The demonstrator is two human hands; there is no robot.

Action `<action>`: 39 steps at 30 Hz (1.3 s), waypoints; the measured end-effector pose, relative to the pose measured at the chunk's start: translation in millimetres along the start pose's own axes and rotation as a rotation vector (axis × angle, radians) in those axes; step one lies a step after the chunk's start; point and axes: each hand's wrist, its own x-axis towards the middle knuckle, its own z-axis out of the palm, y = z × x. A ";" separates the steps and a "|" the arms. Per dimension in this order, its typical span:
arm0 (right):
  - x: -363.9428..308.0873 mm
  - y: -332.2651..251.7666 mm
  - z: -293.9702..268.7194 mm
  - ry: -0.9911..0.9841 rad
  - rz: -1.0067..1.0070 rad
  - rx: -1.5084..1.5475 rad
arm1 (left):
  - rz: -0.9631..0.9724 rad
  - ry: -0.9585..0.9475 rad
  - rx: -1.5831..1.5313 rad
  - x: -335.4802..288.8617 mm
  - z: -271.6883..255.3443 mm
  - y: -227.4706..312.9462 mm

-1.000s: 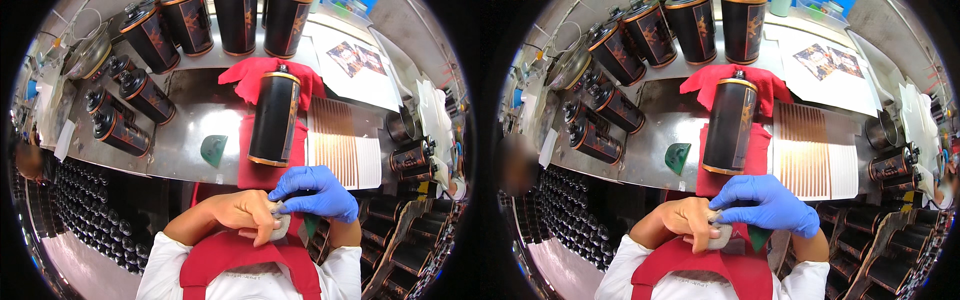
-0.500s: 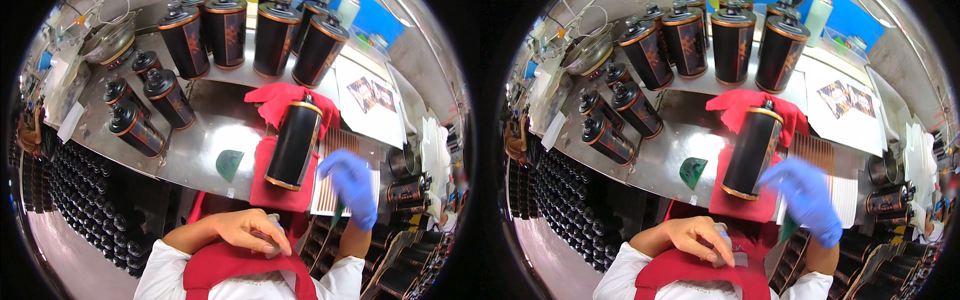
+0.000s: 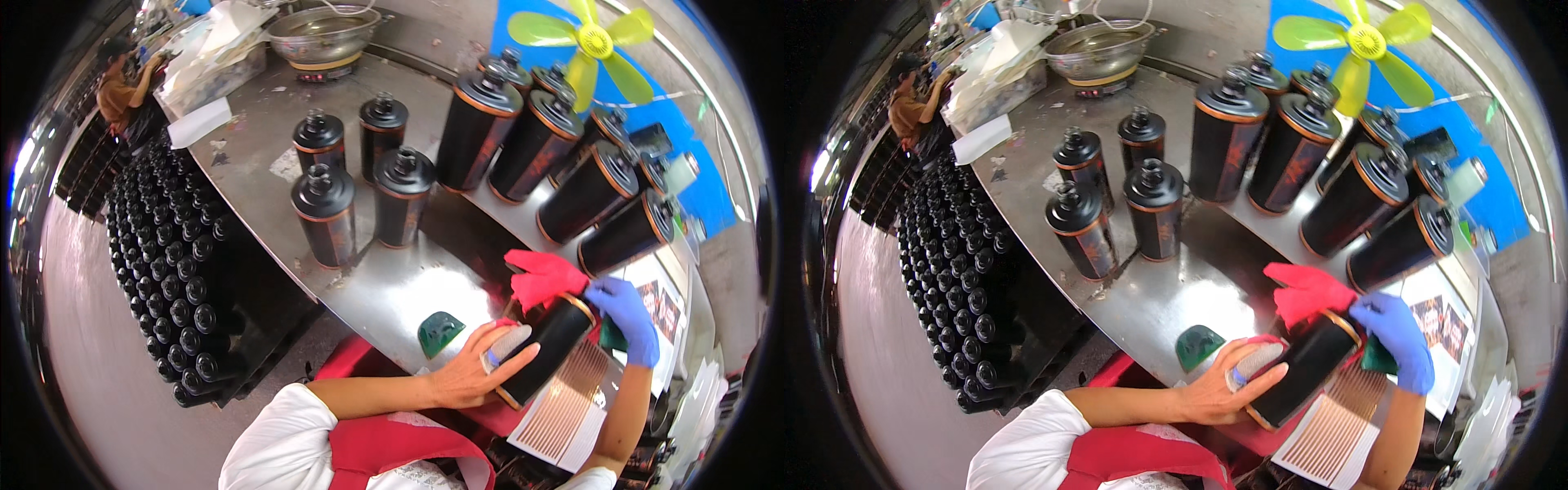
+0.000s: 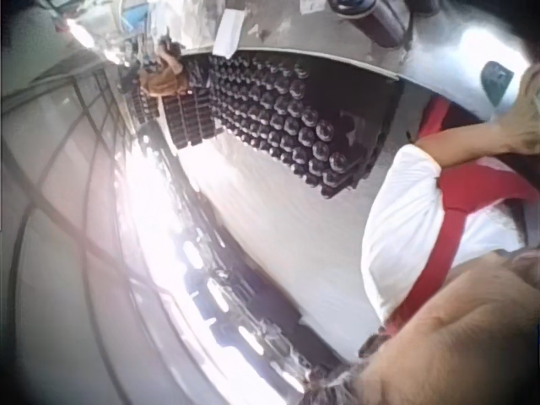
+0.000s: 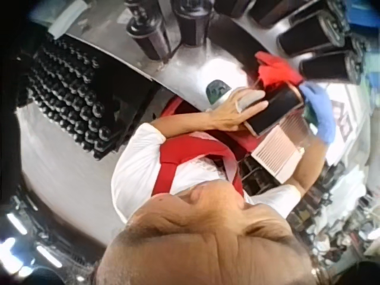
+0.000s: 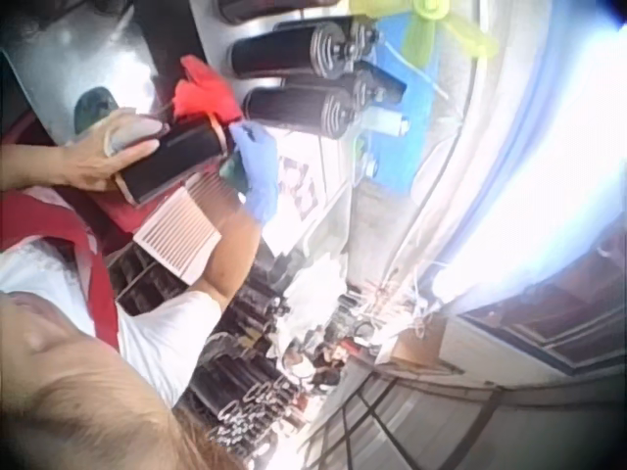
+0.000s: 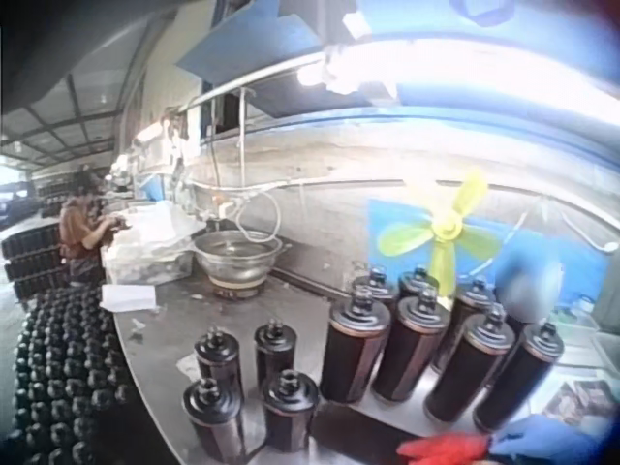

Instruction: The person applies printed labels and gold foil strips to black cylindrical containers. They smooth each label with a green squeegee, then apply and smooth a gold strip around the top and bottom rims before placing the finished container aside.

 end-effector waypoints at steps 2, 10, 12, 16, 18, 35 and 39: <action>-11.7 -22.5 2.2 -0.019 0.015 0.063 | 0.003 0.063 -0.002 -9.6 -6.0 0.0; -83.6 -193.3 47.8 -0.008 -0.378 0.086 | 0.102 0.279 0.296 -91.2 -99.7 -12.3; -78.5 -237.4 78.1 0.028 -0.600 -0.059 | 0.099 0.527 0.562 -110.7 -143.6 -23.7; -46.2 -325.7 157.1 0.064 -0.702 0.087 | -0.682 0.513 0.844 -172.3 -212.1 -35.7; -20.8 -352.0 184.7 0.099 -0.754 0.015 | -1.004 0.526 0.866 -214.7 -239.7 -50.7; 58.6 -374.4 270.1 0.197 -0.885 -0.342 | -1.324 0.431 1.137 -384.6 -295.2 -85.6; -28.4 -334.0 247.1 0.000 -1.094 -0.245 | -1.072 0.349 0.921 -305.7 -300.4 -5.6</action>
